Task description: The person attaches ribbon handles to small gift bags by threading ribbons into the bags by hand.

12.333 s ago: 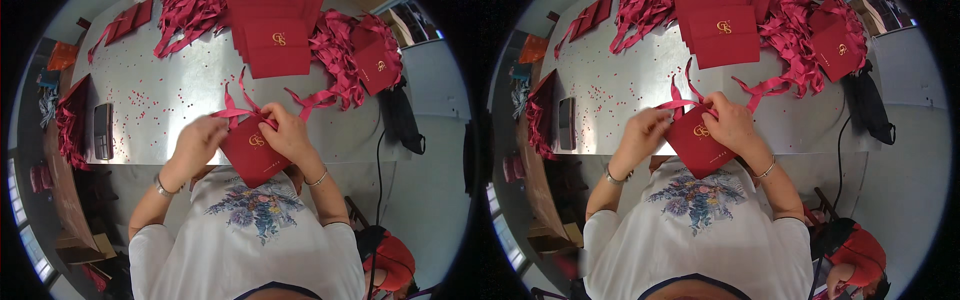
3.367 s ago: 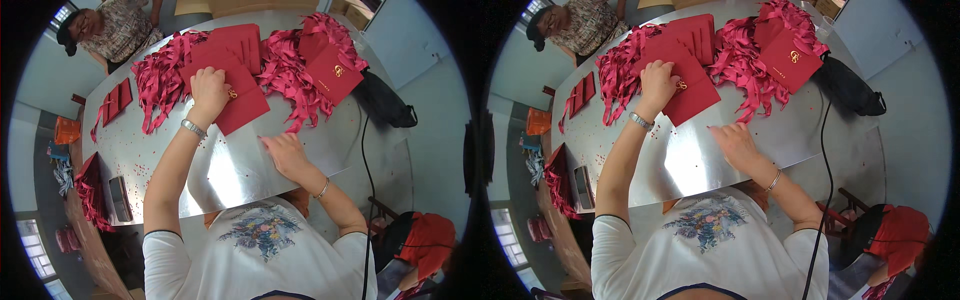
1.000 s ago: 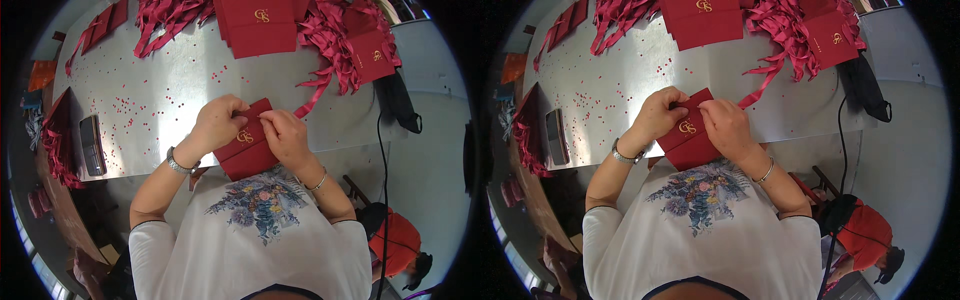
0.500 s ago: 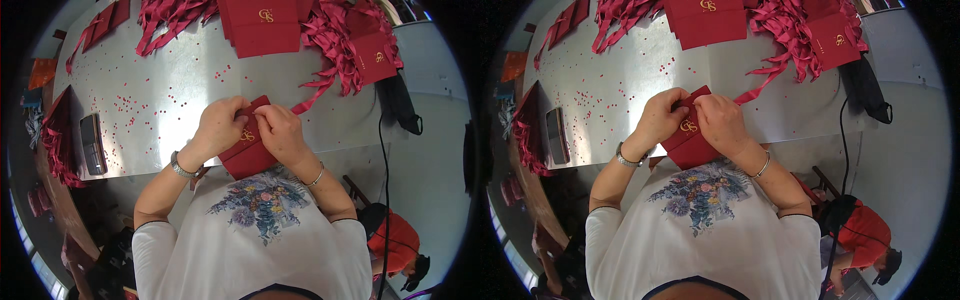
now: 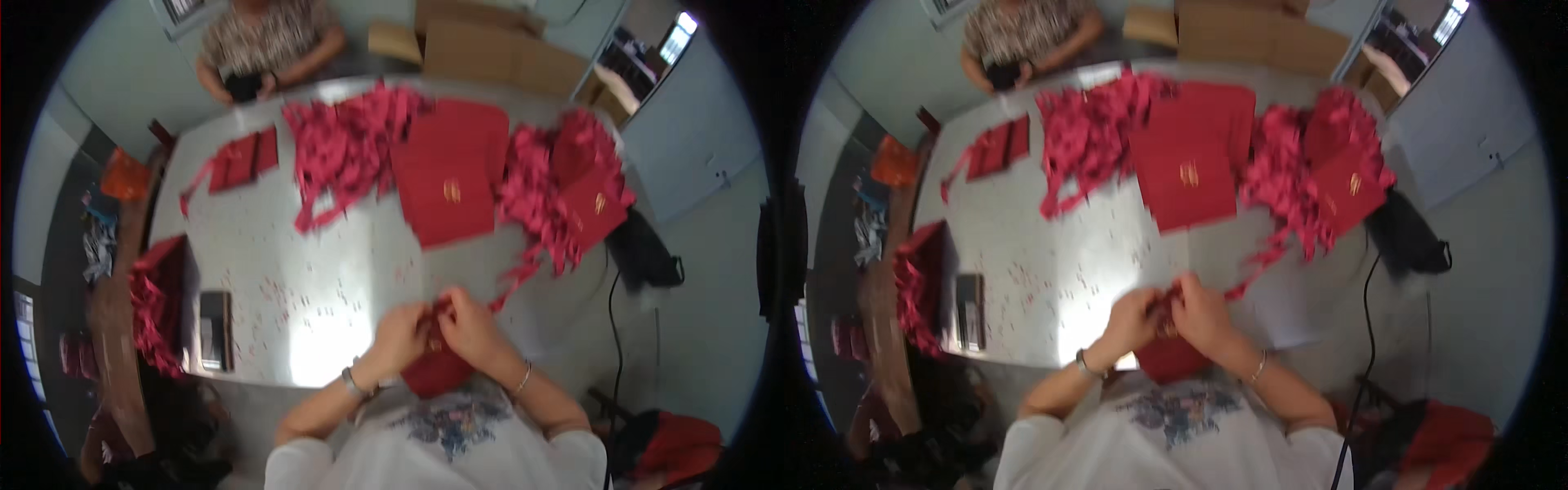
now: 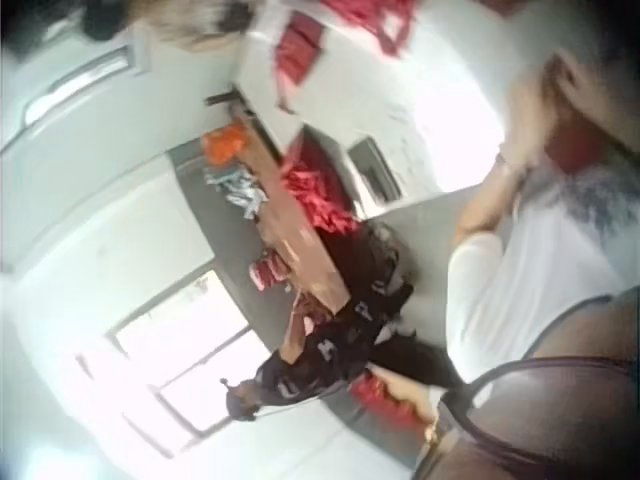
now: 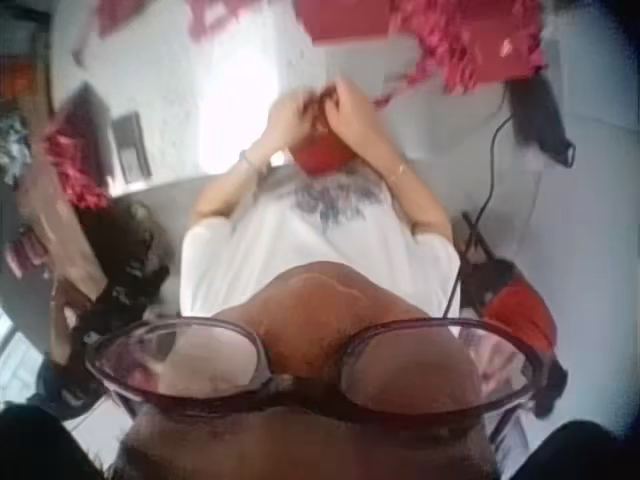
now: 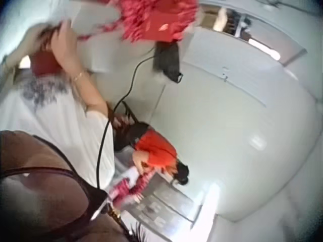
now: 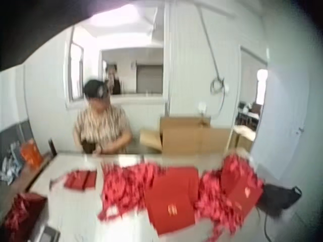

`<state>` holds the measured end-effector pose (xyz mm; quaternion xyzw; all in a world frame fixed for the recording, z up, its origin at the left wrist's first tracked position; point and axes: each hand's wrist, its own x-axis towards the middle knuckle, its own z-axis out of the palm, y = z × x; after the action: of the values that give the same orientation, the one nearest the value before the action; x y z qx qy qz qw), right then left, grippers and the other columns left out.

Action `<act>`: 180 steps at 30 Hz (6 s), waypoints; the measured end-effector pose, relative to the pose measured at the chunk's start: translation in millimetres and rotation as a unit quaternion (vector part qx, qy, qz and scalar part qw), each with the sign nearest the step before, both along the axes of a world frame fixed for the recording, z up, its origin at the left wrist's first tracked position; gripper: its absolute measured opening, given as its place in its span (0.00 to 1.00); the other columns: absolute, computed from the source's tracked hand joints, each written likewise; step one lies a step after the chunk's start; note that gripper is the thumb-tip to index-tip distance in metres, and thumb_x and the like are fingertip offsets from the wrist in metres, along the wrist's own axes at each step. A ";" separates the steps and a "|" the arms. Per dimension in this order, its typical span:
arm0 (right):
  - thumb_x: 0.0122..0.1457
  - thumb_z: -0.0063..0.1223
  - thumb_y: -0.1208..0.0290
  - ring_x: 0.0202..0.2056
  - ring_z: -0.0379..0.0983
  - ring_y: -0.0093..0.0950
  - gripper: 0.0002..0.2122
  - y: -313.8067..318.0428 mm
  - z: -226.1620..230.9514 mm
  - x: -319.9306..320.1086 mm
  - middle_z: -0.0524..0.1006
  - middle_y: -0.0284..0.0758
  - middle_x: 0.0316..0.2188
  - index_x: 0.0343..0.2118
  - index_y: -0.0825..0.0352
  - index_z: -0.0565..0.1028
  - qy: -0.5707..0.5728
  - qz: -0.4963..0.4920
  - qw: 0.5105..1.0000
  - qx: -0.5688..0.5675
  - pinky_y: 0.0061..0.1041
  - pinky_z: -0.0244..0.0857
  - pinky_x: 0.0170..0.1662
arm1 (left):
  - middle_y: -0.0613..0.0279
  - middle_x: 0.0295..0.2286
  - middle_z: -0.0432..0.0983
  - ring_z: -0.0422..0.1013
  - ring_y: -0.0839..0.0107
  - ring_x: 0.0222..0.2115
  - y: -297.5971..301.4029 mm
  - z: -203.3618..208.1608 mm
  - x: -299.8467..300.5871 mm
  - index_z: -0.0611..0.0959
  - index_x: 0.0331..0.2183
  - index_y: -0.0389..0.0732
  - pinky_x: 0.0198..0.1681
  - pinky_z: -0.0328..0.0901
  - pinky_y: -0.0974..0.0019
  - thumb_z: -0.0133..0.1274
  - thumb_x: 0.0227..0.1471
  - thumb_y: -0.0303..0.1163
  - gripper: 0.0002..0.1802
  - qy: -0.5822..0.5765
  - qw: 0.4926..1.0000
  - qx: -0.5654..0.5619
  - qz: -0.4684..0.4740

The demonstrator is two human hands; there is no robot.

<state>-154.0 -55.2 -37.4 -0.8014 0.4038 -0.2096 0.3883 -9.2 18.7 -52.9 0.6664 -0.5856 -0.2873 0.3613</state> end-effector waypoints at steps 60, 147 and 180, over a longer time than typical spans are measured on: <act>0.55 0.55 0.71 0.27 0.76 0.42 0.09 10.0 -11.2 -29.9 0.78 0.41 0.26 0.38 0.65 0.72 0.009 0.046 0.988 -0.148 0.39 0.69 0.31 | 0.57 0.33 0.74 0.71 0.56 0.35 54.5 12.7 20.0 0.82 0.37 0.42 0.38 0.69 0.58 0.59 0.47 0.30 0.12 -0.145 0.989 -0.030 0.002; 0.53 0.53 0.71 0.22 0.74 0.39 0.08 24.0 -3.6 11.4 0.73 0.41 0.16 0.21 0.66 0.70 0.170 0.179 0.948 -0.200 0.38 0.67 0.25 | 0.54 0.29 0.74 0.72 0.60 0.30 29.3 -10.5 24.4 0.77 0.29 0.32 0.34 0.67 0.64 0.59 0.44 0.18 0.07 0.153 0.987 0.010 0.043; 0.53 0.56 0.71 0.22 0.72 0.35 0.06 6.7 -15.6 -11.2 0.72 0.35 0.18 0.23 0.63 0.70 0.013 0.171 0.951 -0.257 0.33 0.66 0.24 | 0.61 0.31 0.74 0.73 0.73 0.29 19.2 -2.8 13.2 0.80 0.34 0.33 0.35 0.69 0.71 0.60 0.42 0.16 0.12 0.093 0.991 0.054 0.078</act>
<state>-165.2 -48.5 -53.0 -0.9338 0.1982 -0.2260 0.1939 4.1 37.8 -55.7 0.6985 -0.4796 -0.3503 0.3991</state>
